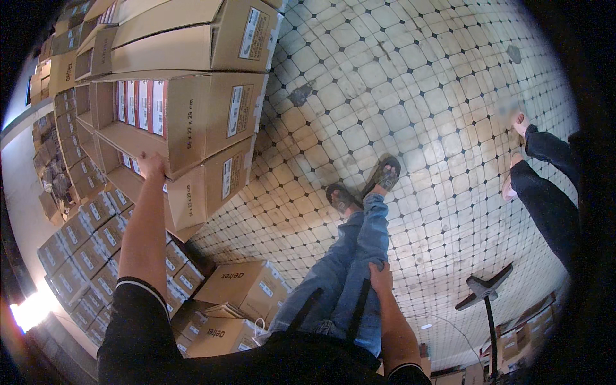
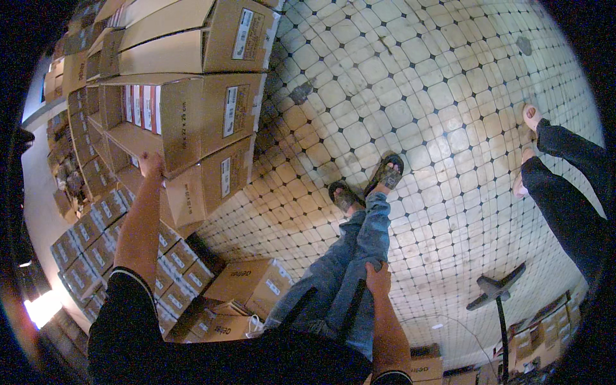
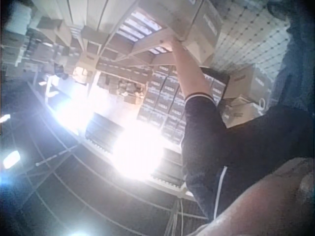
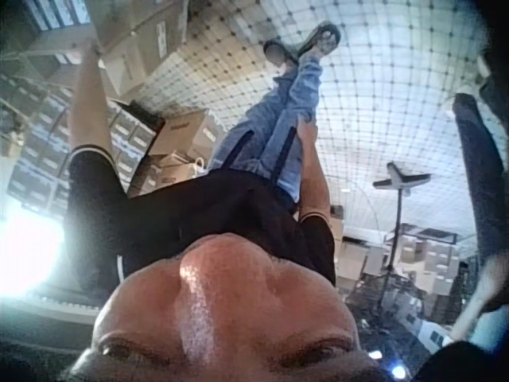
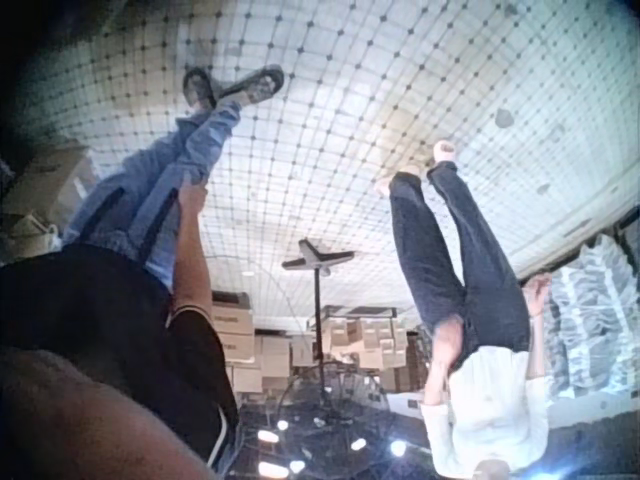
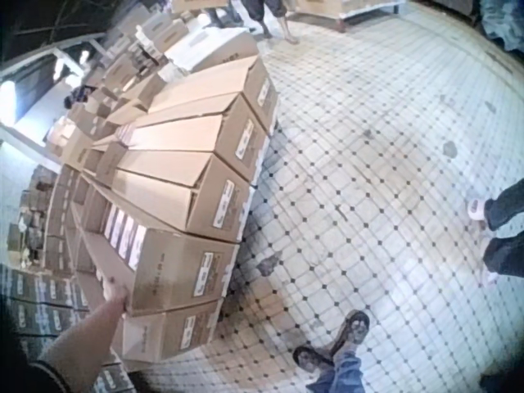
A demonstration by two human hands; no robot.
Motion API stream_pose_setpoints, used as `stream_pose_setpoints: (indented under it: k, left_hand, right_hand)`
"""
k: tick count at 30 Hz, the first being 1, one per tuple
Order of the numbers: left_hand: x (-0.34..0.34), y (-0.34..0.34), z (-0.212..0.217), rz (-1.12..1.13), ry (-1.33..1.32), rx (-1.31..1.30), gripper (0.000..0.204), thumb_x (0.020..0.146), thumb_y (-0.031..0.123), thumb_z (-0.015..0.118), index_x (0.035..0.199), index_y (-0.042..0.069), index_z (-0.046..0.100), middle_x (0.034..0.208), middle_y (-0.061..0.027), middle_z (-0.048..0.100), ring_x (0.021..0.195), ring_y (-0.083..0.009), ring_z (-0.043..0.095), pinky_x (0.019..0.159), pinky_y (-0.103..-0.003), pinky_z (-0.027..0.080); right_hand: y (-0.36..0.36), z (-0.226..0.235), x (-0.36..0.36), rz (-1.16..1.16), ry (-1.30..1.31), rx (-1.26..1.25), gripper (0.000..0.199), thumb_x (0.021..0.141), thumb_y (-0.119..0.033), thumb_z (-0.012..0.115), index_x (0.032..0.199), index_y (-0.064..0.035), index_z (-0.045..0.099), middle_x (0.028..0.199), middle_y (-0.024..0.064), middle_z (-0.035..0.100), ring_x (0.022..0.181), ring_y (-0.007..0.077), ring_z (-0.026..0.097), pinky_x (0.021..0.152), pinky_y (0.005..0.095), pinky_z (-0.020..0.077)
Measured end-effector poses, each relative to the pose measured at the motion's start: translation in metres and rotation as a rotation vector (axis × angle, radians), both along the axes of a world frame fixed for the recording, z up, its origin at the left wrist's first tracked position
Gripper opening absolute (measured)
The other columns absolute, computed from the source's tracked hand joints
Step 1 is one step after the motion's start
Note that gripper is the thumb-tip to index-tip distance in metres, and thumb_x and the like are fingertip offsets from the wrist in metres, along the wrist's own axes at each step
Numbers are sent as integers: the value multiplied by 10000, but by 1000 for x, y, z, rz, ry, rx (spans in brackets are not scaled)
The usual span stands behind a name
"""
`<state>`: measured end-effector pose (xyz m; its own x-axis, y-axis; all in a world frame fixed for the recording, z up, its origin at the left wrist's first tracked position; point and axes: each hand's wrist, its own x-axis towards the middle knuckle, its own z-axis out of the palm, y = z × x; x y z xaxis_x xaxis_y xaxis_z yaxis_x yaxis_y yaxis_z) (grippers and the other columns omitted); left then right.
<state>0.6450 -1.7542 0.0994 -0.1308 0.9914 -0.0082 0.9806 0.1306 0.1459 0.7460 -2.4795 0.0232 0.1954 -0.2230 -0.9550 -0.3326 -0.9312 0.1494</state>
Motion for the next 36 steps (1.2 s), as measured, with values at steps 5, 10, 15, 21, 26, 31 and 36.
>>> stream_pose_setpoints:
  k: [5,10,15,21,26,31,36]
  left_hand:
    - [-34,27,-20,-40,-126,-11,643,779,199,676,1374,76,463,1239,-185,610,1103,-328,612,936,-403,470]
    - [-46,32,-26,-3,-26,-3,632,775,193,681,1363,77,477,1209,-171,622,1071,-321,622,947,-386,471]
    - [-8,-2,-6,6,-7,32,625,774,173,677,1359,72,479,1211,-175,617,1080,-315,616,951,-390,472]
    - [23,-30,13,27,36,-9,629,796,177,672,1378,81,455,1262,-191,591,1147,-336,584,981,-403,454]
    - [32,-34,15,78,4,1,607,823,201,667,1378,77,452,1299,-209,566,1195,-342,556,1012,-402,431]
    - [38,-38,17,25,76,-5,592,837,226,654,1370,63,453,1315,-203,557,1201,-337,551,1020,-401,423]
    - [34,-36,20,-7,96,-23,573,844,179,622,1376,63,442,1323,-184,550,1195,-332,553,1022,-402,424]
  right_hand:
    - [6,0,7,10,11,18,793,832,-563,590,1394,-26,429,1313,299,525,1234,439,499,1031,466,395]
    - [11,-1,19,34,-10,46,779,838,-563,585,1388,-31,436,1299,299,531,1216,450,505,1019,469,402]
    - [18,-4,35,60,-82,70,753,828,-557,600,1357,-36,476,1258,274,560,1176,439,532,979,474,434]
    - [78,-64,108,625,-134,-46,580,945,-480,468,1341,-56,483,1298,247,544,1174,411,547,967,482,460]
    - [326,-89,212,300,-450,704,473,956,-326,506,1301,-4,539,1284,241,562,1197,379,530,1040,456,390]
    - [582,27,267,-527,-259,1768,630,919,-343,615,1361,61,421,1231,269,574,1150,358,583,986,432,456]
    - [615,81,261,-384,-328,1388,803,914,-400,593,1434,107,252,1418,350,265,1347,438,321,1125,473,291]
